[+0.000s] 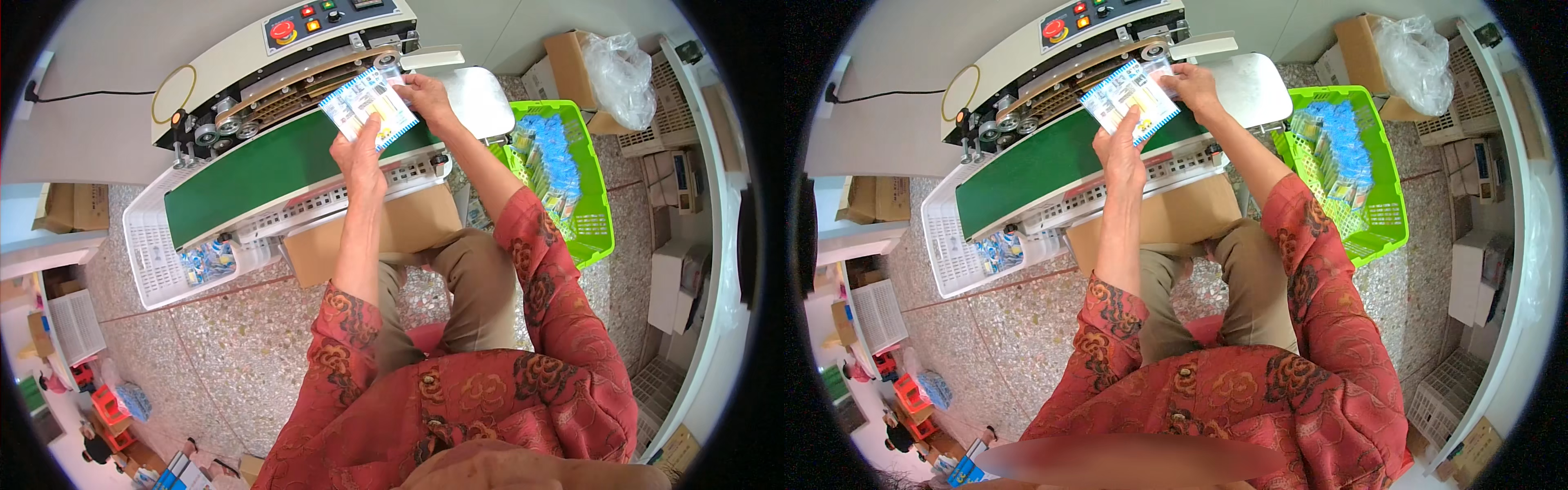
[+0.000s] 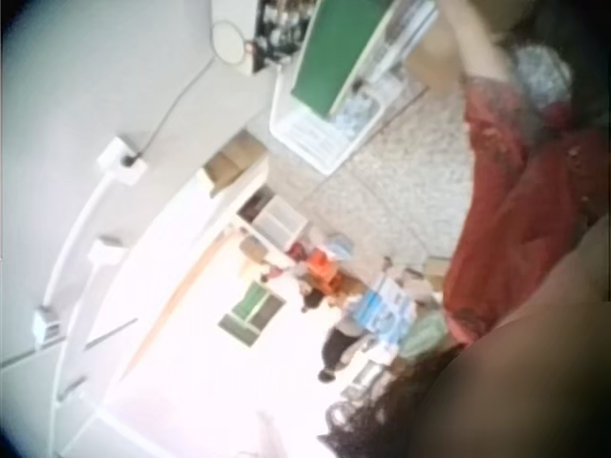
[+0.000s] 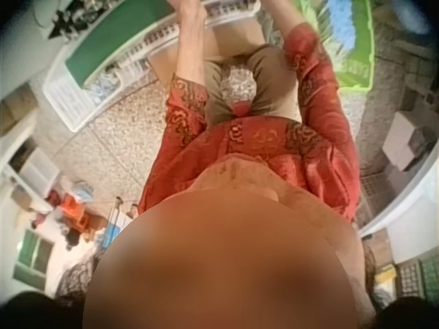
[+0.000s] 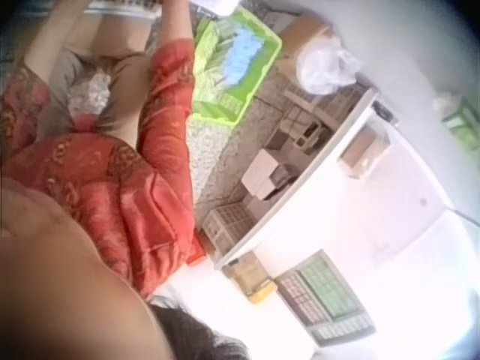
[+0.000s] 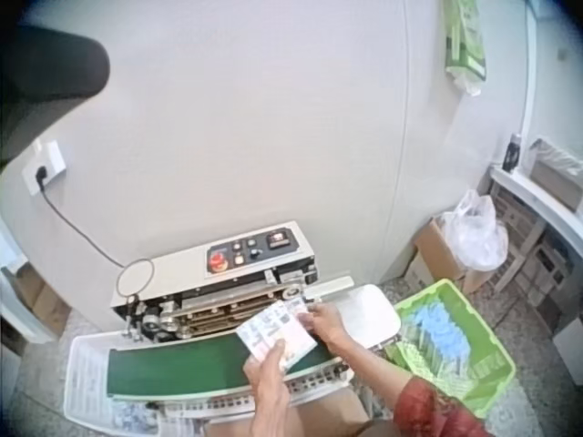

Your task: Sealing small plastic bags containing toy components using a bench-top heat sealer machine.

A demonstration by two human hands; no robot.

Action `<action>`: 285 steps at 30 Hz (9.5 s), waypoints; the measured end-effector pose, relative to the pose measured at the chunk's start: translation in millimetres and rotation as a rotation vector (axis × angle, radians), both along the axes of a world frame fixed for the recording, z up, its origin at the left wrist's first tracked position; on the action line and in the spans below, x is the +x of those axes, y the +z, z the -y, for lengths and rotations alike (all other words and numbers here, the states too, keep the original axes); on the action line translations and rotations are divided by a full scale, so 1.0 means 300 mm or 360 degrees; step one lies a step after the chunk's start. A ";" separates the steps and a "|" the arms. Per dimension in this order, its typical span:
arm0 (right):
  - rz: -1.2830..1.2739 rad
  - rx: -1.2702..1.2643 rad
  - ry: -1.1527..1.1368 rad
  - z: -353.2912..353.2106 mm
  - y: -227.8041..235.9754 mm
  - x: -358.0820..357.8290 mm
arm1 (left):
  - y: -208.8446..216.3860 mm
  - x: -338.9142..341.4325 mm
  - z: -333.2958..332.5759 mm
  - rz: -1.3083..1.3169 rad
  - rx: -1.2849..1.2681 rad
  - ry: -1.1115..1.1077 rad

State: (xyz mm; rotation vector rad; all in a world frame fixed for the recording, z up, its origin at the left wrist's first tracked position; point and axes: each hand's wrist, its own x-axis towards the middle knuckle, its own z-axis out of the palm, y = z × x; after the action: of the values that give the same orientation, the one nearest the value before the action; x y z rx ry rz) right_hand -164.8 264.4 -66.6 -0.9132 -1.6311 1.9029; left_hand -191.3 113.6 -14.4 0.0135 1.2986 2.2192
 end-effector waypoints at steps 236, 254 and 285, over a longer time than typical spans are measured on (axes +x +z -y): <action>-0.0232 -0.0471 -0.0320 0.008 0.048 0.138 | -0.004 0.044 0.007 0.0157 0.0018 -0.0313; -0.0349 -0.0208 -0.0005 0.112 -0.017 0.012 | 0.011 0.020 0.022 0.0110 0.0140 -0.0317; -0.0286 0.0129 -0.0075 0.140 0.228 0.318 | 0.022 0.070 -0.026 0.0155 0.0269 -0.0416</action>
State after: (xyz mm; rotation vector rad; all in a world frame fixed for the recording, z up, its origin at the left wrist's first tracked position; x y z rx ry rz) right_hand -69.5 222.6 1.8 -0.7193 -1.5545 1.8167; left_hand -170.2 121.3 -7.8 0.1296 0.9936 2.0702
